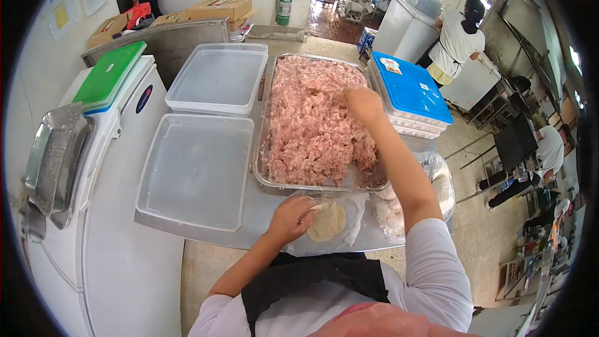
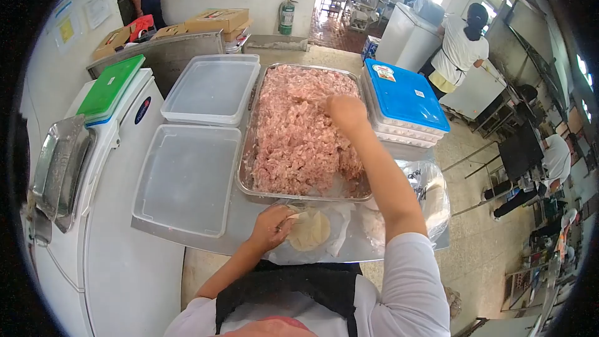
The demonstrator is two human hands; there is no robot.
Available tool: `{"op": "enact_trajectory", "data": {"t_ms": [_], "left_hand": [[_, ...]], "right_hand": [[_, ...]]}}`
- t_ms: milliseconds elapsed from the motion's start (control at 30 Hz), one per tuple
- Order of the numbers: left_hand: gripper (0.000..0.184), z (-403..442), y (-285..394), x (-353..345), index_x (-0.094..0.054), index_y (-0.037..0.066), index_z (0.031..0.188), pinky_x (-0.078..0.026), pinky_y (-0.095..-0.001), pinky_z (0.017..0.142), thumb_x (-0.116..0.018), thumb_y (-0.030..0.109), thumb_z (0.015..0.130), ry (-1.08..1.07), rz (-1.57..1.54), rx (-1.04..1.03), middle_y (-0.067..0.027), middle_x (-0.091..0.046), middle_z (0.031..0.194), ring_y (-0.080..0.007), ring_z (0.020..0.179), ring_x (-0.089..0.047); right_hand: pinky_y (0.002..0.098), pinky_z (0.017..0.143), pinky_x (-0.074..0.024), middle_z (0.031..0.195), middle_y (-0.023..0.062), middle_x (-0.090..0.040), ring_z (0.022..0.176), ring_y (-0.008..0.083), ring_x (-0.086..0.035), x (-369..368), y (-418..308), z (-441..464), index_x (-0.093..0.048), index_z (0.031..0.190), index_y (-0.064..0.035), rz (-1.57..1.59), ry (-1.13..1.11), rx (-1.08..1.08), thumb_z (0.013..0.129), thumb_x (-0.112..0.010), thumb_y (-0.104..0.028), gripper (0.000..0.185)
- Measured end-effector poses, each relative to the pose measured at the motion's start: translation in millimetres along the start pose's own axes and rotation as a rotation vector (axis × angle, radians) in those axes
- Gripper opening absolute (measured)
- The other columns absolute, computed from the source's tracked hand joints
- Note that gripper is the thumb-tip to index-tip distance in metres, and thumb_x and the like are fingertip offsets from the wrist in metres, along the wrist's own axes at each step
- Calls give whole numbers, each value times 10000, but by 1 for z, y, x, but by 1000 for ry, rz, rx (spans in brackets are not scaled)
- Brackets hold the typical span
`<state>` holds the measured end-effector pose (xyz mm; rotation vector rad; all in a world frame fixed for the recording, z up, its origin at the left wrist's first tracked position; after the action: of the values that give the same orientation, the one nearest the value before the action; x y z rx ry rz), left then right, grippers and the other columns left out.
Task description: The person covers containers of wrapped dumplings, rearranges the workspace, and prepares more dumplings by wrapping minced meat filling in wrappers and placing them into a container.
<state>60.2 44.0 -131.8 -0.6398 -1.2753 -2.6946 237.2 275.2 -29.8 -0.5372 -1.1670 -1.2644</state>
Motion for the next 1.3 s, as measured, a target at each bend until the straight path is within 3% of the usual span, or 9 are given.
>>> {"op": "enact_trajectory", "data": {"t_ms": [133, 233, 333, 433, 567, 733, 933, 1067, 1300], "left_hand": [[166, 2, 2, 0, -646, 13, 939, -485, -386, 689, -657, 40, 775, -28, -22, 2, -148, -625, 874, -329, 785, -598], [199, 3, 8, 0, -659, 28, 963, -487, -381, 699, -663, 45, 765, 3, -27, -67, -135, -623, 893, -318, 800, -598], [237, 5, 5, -6, -670, 43, 986, -489, -377, 706, -671, 50, 749, -63, 5, -3, -127, -623, 901, -307, 805, -602], [226, 4, 0, -9, -651, 77, 1004, -492, -403, 725, -671, 105, 780, -86, 64, 16, -100, -610, 897, -304, 822, -596], [213, 6, 0, -4, -647, 77, 989, -491, -392, 714, -674, 114, 781, -68, 53, 97, -97, -605, 865, -303, 815, -595], [184, 6, -1, -7, -649, 71, 952, -487, -388, 700, -688, 111, 778, -60, 28, 88, -101, -610, 859, -308, 805, -598], [158, 3, -3, -2, -649, 56, 942, -490, -385, 682, -679, 84, 789, 23, 3, 116, -116, -606, 856, -308, 783, -601], [150, 2, 3, 7, -657, 24, 943, -493, -333, 655, -670, 29, 794, 126, 40, 0, -127, -616, 868, -267, 741, -606], [166, 1, 5, -1, -648, 42, 948, -489, -370, 674, -676, 63, 786, 30, -15, 20, -120, -596, 850, -303, 780, -598]], "right_hand": [[433, 579, -535, 759, 131, -685, 701, 303, -684, 57, 5, -8, -684, 790, -83, -137, -79, 1, 876, -549, -236, 221], [458, 636, -527, 784, 163, -675, 751, 348, -665, 95, 20, -10, -660, 788, -61, -44, -98, -69, 919, -530, -399, 385], [458, 636, -531, 790, 170, -677, 761, 347, -670, 102, 30, -7, -657, 785, -54, -18, -12, -100, 922, -531, -358, 356], [427, 596, -546, 785, 152, -691, 732, 329, -688, 39, 31, -10, -696, 798, -74, -75, -28, -91, 878, -533, -191, 216], [425, 587, -548, 756, 154, -688, 727, 321, -692, 43, 25, -20, -695, 753, -73, -78, -31, -37, 862, -550, -203, 223], [428, 561, -541, 727, 139, -687, 703, 299, -694, 99, 14, -37, -697, 728, -85, -155, -101, 97, 839, -572, -225, 217], [396, 579, -540, 739, 114, -691, 709, 268, -694, 43, -22, -48, -703, 734, -103, -158, -207, 239, 806, -595, -221, 176], [403, 607, -542, 785, 101, -700, 731, 263, -693, 26, -66, -85, -694, 792, -99, -174, -217, 372, 812, -564, -157, 144], [368, 567, -522, 747, 72, -673, 680, 247, -671, 71, -71, -147, -679, 769, -114, -75, -159, 452, 845, -585, -302, 223]]}}
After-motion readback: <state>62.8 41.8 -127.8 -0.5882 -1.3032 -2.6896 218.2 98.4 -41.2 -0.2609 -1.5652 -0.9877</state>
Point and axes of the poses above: each hand's wrist, its own z-axis towards the middle knuckle, its own x-axis out of the back of the hand, y = z × x, the point moved 9 cm from there along z, towards the middle knuckle
